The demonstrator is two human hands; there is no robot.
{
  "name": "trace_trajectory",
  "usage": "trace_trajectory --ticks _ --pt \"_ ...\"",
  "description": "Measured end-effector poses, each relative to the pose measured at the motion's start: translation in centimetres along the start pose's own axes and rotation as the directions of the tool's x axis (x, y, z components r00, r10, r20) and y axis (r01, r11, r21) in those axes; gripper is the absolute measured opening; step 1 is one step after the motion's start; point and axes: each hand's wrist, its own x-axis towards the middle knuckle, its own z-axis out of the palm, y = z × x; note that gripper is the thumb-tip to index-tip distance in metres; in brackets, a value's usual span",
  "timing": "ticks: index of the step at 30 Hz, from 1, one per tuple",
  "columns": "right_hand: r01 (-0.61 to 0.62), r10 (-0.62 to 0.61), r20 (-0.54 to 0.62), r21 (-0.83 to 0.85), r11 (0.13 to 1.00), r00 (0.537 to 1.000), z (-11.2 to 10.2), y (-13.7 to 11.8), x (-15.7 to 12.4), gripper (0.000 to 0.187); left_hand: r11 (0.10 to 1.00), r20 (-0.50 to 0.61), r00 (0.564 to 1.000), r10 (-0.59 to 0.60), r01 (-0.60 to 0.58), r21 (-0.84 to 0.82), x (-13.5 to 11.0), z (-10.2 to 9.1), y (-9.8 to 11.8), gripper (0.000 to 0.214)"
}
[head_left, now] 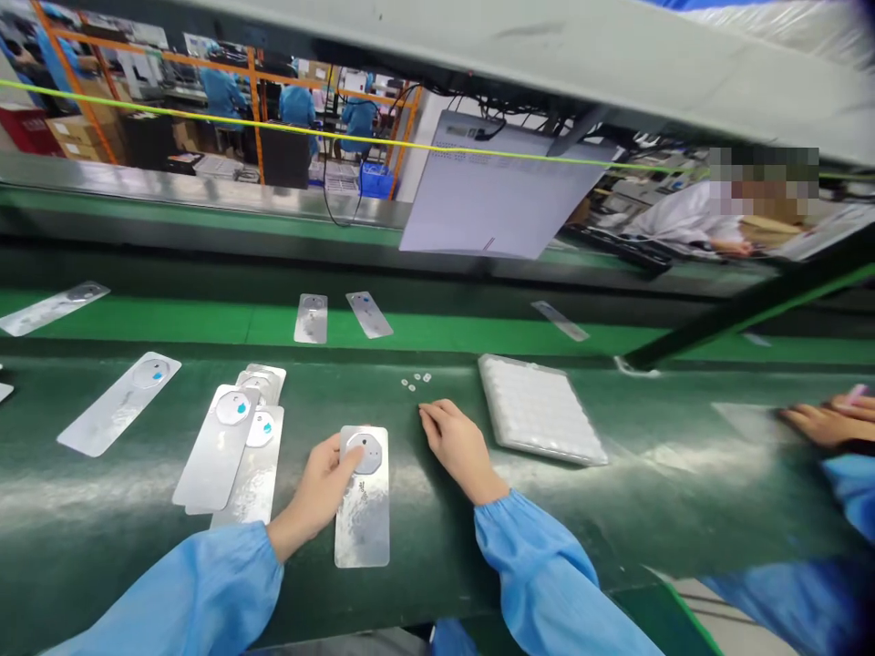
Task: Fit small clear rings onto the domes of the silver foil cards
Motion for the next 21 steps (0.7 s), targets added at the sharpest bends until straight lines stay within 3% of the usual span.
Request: trace_trajectory --ticks 6,8,10,13,16,18,21 --pt "0.004 -0.003 0.008 -0.073 0.997 1.000 0.0 -1.3 2.2 0.035 1.000 0.025 1.000 0.003 -0.004 0.023 0.1 -0.3 -0.4 0.044" --pt "0.056 -0.053 0.042 -0.072 0.996 0.998 -0.4 -1.9 1.2 0.034 1.000 0.024 1.000 0.017 -0.017 0.010 0.2 -0.4 -0.5 0.043" --pt "0.179 -0.175 0.080 -0.045 0.983 0.981 -0.9 -2.4 -2.0 0.033 0.999 -0.007 0.999 0.034 -0.034 -0.004 0.3 -0.4 -0.7 0.043" --pt "0.365 -0.367 0.046 0.037 0.930 0.929 -1.9 -3.2 -9.5 0.041 0.998 -0.106 0.993 0.050 -0.053 -0.028 0.5 -0.4 -1.1 0.050" --pt "0.425 -0.426 -0.019 0.137 0.895 0.904 -3.0 -4.4 -15.8 0.044 0.998 -0.169 0.985 0.017 -0.028 -0.060 0.6 -0.4 -1.4 0.062" --pt "0.437 -0.439 -0.041 0.206 0.875 0.898 -3.4 -5.4 -17.8 0.033 0.997 -0.180 0.984 0.002 -0.017 -0.080 0.6 -0.5 -1.4 0.067" --pt "0.457 -0.467 -0.041 0.299 0.838 0.883 -3.6 -6.5 -18.4 0.023 0.997 -0.199 0.980 0.006 -0.022 -0.079 0.6 -0.6 -1.4 0.068"
